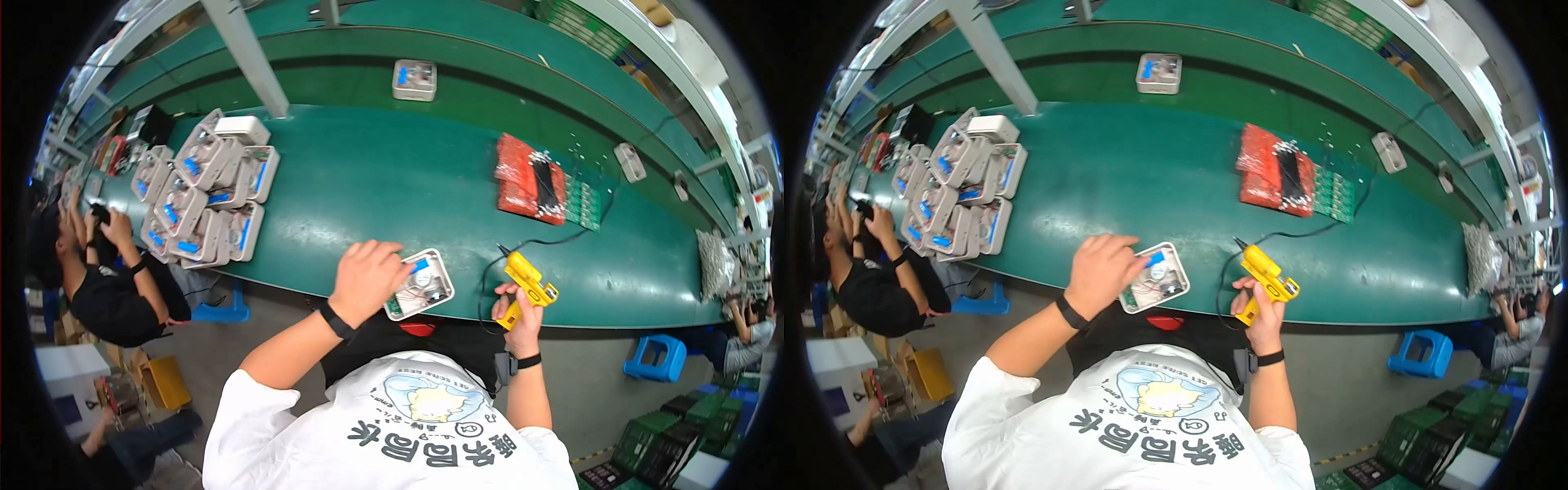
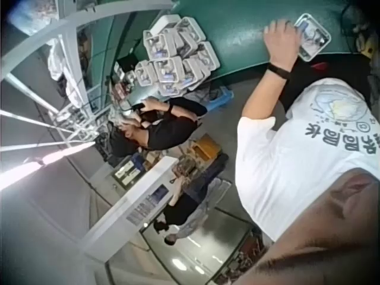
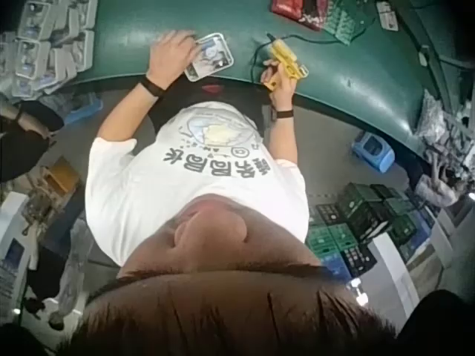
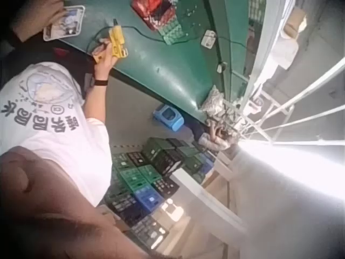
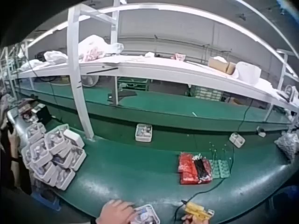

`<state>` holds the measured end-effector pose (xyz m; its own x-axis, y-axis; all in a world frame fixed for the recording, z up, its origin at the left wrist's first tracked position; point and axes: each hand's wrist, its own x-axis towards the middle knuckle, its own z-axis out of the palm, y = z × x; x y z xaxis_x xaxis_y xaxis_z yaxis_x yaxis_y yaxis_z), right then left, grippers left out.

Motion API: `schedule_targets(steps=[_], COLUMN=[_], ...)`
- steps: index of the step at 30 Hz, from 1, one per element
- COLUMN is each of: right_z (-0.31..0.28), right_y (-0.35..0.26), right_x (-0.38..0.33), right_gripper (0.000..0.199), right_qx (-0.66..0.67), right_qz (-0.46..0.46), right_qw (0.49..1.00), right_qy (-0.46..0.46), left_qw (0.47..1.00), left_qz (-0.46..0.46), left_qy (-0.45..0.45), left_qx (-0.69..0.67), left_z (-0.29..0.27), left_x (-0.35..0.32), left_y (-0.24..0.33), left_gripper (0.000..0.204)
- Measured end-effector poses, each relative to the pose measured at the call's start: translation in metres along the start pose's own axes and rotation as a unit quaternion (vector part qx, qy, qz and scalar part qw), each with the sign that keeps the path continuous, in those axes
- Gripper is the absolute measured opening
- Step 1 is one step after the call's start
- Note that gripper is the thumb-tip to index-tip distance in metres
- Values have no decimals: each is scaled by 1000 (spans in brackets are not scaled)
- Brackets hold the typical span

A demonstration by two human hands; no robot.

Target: The person picks up a battery and places it into a plastic housing, then applies adhesive using a glue gun. They repeat this process for several housings, pausing once to insert a new glue stick into the glue gun.

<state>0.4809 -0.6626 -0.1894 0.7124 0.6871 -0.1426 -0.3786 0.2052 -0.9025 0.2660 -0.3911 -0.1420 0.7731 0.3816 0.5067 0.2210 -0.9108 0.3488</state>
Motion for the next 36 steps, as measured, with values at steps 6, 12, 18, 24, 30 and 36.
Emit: schedule_targets(steps=[6,12,18,24,30,36], right_z=[-2,-2,2,9,50,101], right_y=[2,1,3,-1,-23,-35], right_x=[-3,-2,-4,-11,-27,-12], right_gripper=[25,24,25,24,25,31], right_qx=[-5,-32,-37,-39,-102,-322], right_qz=[-16,-25,-25,-14,64,52], right_qw=[1000,999,999,999,989,931], right_qy=[-5,-7,-1,-23,-83,-165], left_qw=[998,949,937,981,977,864], left_qz=[4,-133,-118,99,-66,-194], left_qy=[-37,-252,-297,-148,-13,152], left_qx=[53,133,144,77,-204,-439], left_z=[-10,0,-3,-14,2,46], left_x=[-8,4,17,19,1,-35], left_y=[18,39,38,9,10,2], left_gripper=[19,6,4,8,13,24])
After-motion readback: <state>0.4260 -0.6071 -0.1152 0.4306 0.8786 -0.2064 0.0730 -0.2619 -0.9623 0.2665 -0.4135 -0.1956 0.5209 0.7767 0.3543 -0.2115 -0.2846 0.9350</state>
